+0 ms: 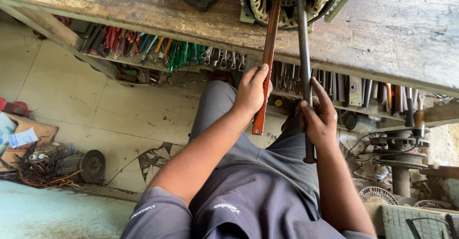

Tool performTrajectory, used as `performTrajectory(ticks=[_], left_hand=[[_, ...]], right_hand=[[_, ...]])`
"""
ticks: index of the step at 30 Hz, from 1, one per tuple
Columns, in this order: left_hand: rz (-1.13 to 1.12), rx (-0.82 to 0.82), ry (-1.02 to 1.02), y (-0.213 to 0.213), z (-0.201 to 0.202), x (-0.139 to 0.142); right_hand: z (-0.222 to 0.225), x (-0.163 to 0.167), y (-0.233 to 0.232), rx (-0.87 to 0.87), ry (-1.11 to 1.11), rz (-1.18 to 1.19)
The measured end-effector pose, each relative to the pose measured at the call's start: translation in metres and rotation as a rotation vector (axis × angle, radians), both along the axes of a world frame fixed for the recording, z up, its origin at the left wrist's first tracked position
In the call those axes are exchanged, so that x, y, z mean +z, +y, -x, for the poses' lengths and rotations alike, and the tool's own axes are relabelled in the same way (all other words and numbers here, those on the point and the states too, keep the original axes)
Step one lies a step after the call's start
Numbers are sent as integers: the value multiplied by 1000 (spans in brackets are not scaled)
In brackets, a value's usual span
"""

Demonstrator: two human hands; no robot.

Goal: The person works on a disassembled electric motor stator on a workbench, using a hacksaw blade and a metal rod to work inside the stator's winding slots, repositioning the motor housing and pressing on the windings by hand between tool passes.

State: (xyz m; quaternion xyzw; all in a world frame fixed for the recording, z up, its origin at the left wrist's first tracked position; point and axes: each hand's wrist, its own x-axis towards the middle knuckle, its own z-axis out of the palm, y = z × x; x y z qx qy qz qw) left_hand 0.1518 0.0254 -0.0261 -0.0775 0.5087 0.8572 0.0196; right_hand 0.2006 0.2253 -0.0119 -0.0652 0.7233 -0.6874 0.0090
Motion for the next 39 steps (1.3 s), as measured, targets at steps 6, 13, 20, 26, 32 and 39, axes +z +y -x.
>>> performTrajectory(ticks=[6,13,20,26,32,39], left_hand=[[-146,-79,-50,-4,-4,0],[-304,-153,-69,-10,-7,-2],[-212,-110,-90,-9,-10,-4],[-92,-48,-73,-8,-8,-8],[-6,-22,67,4,-2,2],[26,-7,11,-4,18,2]], right_hand=[[-2,1,-9,-9,47,-88],[8,11,-22,-39,365,-517],[10,14,-25,43,448,-459],[7,11,-21,10,379,-458],[-8,17,-4,19,43,-118],[-6,14,-11,15,55,-95]])
